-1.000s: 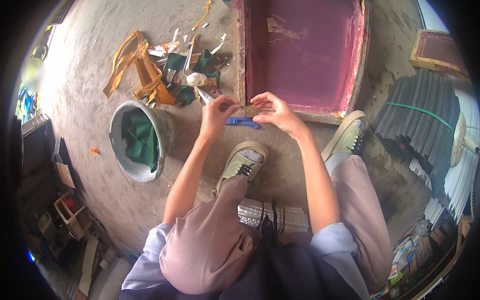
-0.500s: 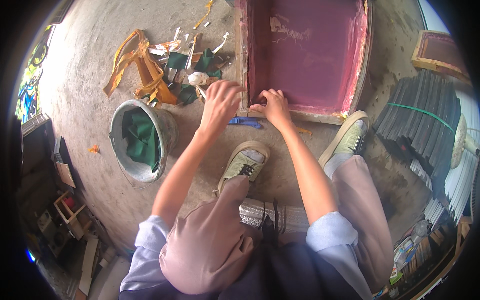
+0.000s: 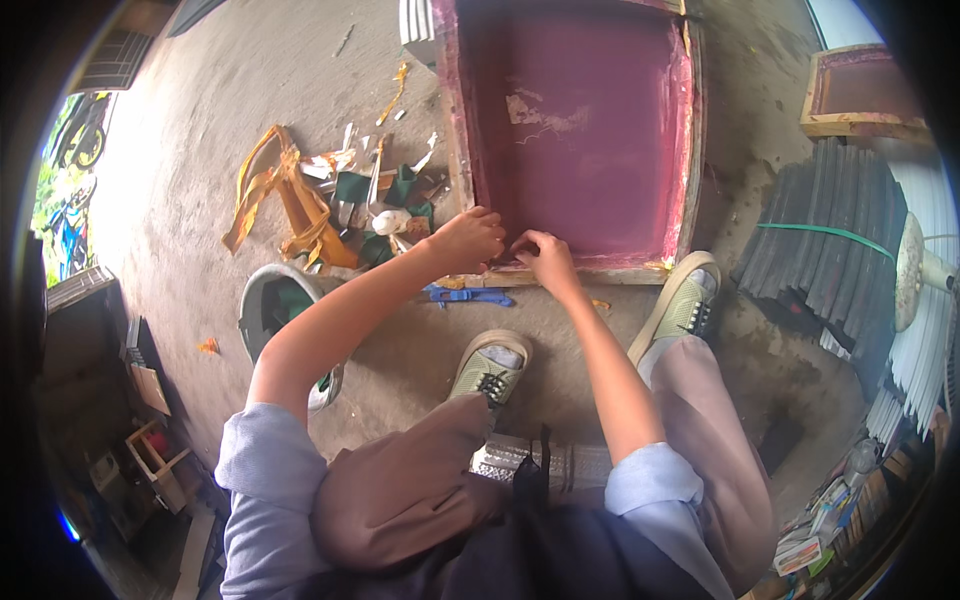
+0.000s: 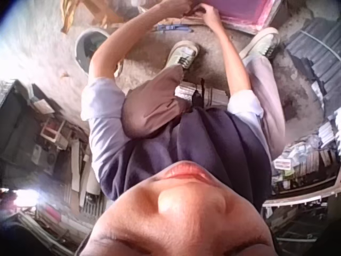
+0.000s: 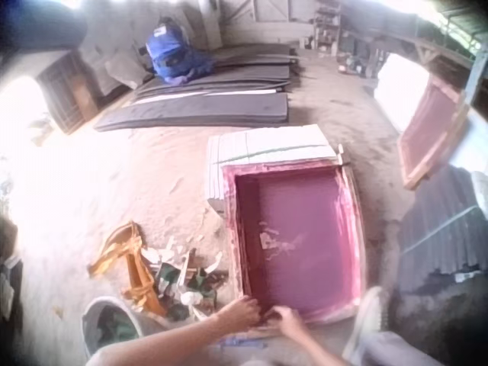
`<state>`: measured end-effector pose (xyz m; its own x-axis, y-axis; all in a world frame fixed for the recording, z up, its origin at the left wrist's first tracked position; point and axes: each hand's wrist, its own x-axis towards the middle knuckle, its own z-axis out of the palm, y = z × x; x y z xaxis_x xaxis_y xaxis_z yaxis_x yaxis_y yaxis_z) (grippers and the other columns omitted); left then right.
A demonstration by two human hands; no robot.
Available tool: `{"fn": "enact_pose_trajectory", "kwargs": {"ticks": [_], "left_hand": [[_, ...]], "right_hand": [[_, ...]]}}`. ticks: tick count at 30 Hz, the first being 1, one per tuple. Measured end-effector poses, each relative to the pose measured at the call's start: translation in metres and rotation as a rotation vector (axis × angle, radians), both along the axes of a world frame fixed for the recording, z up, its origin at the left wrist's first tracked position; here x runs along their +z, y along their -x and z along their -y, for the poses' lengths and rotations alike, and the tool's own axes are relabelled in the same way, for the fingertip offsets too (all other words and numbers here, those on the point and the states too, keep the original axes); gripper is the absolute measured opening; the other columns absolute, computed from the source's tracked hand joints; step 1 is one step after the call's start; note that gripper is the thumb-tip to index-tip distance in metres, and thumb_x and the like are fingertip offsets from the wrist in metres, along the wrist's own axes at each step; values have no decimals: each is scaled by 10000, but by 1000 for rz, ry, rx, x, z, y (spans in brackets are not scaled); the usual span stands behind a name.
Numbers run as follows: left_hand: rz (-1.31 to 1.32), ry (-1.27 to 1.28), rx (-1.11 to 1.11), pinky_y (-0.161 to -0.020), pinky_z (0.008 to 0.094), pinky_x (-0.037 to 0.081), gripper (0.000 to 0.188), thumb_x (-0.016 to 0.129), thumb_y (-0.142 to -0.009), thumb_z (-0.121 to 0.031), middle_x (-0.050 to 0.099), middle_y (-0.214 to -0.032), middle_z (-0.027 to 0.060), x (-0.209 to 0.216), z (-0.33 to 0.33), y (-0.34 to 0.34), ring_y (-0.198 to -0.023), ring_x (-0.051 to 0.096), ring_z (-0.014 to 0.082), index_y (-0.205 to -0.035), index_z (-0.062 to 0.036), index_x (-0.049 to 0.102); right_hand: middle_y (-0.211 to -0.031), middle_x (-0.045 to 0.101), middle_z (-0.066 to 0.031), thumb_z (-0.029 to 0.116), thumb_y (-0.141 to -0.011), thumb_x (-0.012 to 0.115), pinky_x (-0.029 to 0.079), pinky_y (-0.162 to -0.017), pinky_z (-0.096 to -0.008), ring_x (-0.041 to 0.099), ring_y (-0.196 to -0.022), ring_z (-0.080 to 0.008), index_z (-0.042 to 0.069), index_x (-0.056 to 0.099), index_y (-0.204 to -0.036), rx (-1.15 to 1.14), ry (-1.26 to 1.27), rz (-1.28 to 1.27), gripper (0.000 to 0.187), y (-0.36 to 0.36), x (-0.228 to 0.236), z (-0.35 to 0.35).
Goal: The person places a wooden frame on the floor, then uses a sanding block to smooth the inner edges and corners. They repeatedly rub the frame's interior surfaces with the sanding block, focusing on the corners and sides.
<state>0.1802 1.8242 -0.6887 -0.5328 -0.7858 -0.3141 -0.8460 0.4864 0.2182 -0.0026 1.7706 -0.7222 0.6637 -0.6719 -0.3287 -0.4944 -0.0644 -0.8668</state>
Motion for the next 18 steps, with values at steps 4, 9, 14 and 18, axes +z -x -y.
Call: {"fn": "enact_pose_trajectory", "kwargs": {"ticks": [4, 9, 14, 18], "left_hand": [[161, -47, -2, -913, 335, 362, 285, 773, -588, -332, 621, -874, -27, 5, 10, 12, -989, 544, 173, -817, -178, 704], [300, -111, -8, -919, 343, 358, 302, 779, -593, -373, 621, -861, -36, 9, 22, 29, -975, 550, 164, -809, -175, 707], [113, -78, -192, -839, 318, 417, 240, 734, -664, -354, 614, -841, -45, 1, 29, 3, -905, 570, 141, -803, -164, 689], [-115, 110, -234, -729, 313, 472, 176, 686, -724, -296, 588, -792, -19, -11, 20, -8, -845, 581, 150, -745, -129, 635]], "right_hand": [[-857, 656, -97, 60, -736, 661, 483, -738, -387, 623, -839, -286, 47, 644, -858, -68, 96, -16, 124, 0, -5, -7], [-877, 657, -104, 78, -758, 668, 487, -707, -352, 628, -789, -251, 38, 638, -930, -72, 222, -68, 179, 0, -12, -11], [-865, 652, -107, 79, -777, 671, 496, -690, -330, 631, -748, -229, 24, 633, -941, -63, 135, -53, 177, -2, -12, -7], [-871, 636, -110, 94, -784, 681, 499, -689, -322, 621, -734, -226, 22, 627, -947, -7, 108, -5, 186, 4, -11, -3]]}}
